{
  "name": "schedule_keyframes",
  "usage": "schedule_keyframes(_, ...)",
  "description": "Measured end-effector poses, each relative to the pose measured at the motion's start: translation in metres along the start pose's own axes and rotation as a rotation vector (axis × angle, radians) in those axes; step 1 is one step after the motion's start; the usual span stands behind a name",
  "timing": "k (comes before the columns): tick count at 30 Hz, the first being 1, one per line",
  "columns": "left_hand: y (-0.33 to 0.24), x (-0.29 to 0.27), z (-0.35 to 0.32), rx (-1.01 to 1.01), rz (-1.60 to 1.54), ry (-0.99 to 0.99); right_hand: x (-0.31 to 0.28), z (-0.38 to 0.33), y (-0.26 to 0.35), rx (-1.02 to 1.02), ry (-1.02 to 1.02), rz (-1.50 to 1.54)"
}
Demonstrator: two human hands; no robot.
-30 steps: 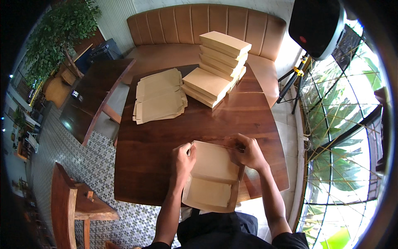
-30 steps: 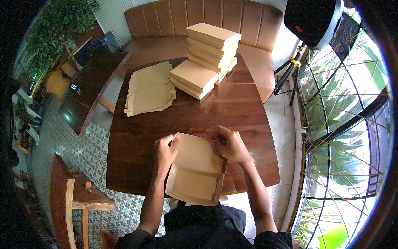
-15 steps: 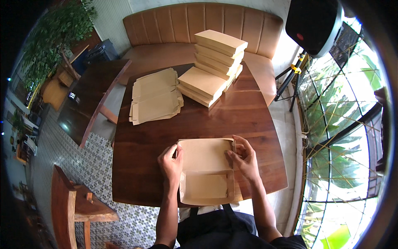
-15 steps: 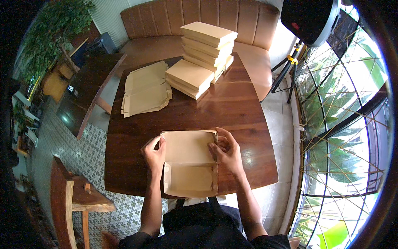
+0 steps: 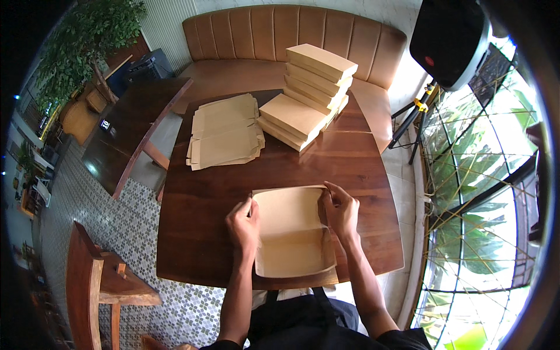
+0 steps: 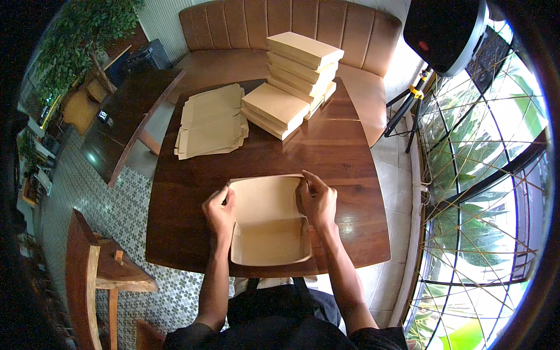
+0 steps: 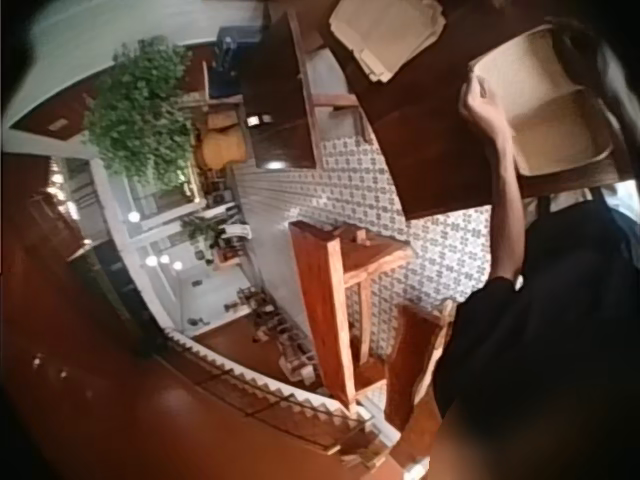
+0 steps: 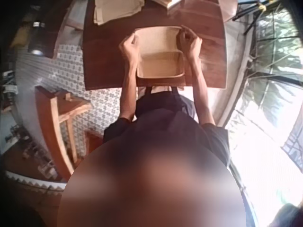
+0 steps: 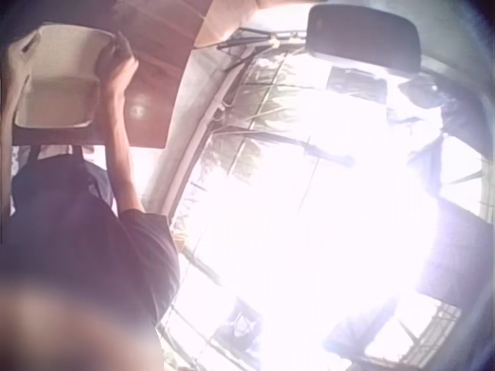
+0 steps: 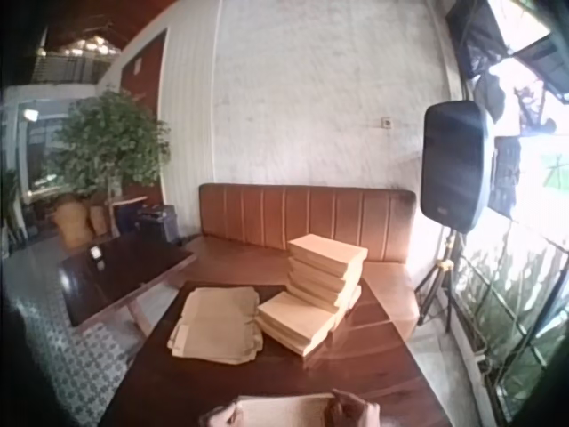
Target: The person assembles flat cardboard boxes by folding the sides and inserting tabs into slots. They handle each box one at a time, fold the flaps, and stack the completed boxes on the table.
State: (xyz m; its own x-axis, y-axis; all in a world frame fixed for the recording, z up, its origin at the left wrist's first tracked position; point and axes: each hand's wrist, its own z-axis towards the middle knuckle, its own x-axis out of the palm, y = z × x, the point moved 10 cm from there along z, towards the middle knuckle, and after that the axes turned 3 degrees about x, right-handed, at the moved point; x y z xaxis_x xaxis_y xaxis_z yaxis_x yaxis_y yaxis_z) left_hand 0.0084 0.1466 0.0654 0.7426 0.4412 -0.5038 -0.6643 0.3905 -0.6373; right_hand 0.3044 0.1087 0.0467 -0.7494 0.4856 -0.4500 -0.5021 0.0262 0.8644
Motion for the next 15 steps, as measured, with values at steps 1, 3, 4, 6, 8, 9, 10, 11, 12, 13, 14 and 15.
schedule_keyframes(1, 0.008, 0.001, 0.005, -0.028, -0.043, -0.030, 0.005, 0.005, -0.003, 0.024, 0.031, 0.064)
schedule_keyframes(3, 0.032, 0.007, 0.009, -0.194, -0.123, 0.008, 0.023, 0.009, -0.022, 0.207, 0.204, 0.220)
schedule_keyframes(4, 0.034, 0.008, 0.014, -0.177, -0.225, -0.003, 0.025, 0.013, -0.021, 0.195, 0.231, 0.301)
schedule_keyframes(6, 0.045, 0.008, 0.016, -0.253, -0.363, 0.014, 0.032, 0.013, -0.018, 0.179, 0.300, 0.467)
schedule_keyframes(8, 0.046, 0.009, 0.012, -0.275, -0.632, 0.122, 0.032, 0.017, -0.015, 0.146, 0.298, 0.593)
schedule_keyframes(9, 0.055, 0.005, 0.008, -0.358, -0.624, 0.145, 0.026, 0.019, -0.015, 0.123, 0.254, 0.635)
schedule_keyframes(10, 0.060, -0.001, 0.003, -0.392, -0.635, 0.153, 0.020, 0.020, -0.014, 0.101, 0.206, 0.677)
schedule_keyframes(11, 0.063, -0.008, -0.006, -0.430, -0.607, 0.181, 0.016, 0.019, -0.016, 0.115, 0.190, 0.741)
schedule_keyframes(12, 0.064, -0.013, -0.018, -0.471, -0.550, 0.249, 0.012, 0.017, -0.011, 0.079, 0.206, 0.700)
schedule_keyframes(13, 0.057, -0.012, -0.031, -0.469, -0.581, 0.310, 0.009, 0.014, -0.007, 0.050, 0.229, 0.667)
schedule_keyframes(14, 0.057, -0.008, -0.048, -0.540, -0.572, 0.380, 0.008, 0.009, -0.003, 0.038, 0.251, 0.642)
schedule_keyframes(15, 0.049, -0.007, -0.059, -0.513, -0.587, 0.442, 0.008, -0.002, -0.003, 0.078, 0.286, 0.648)
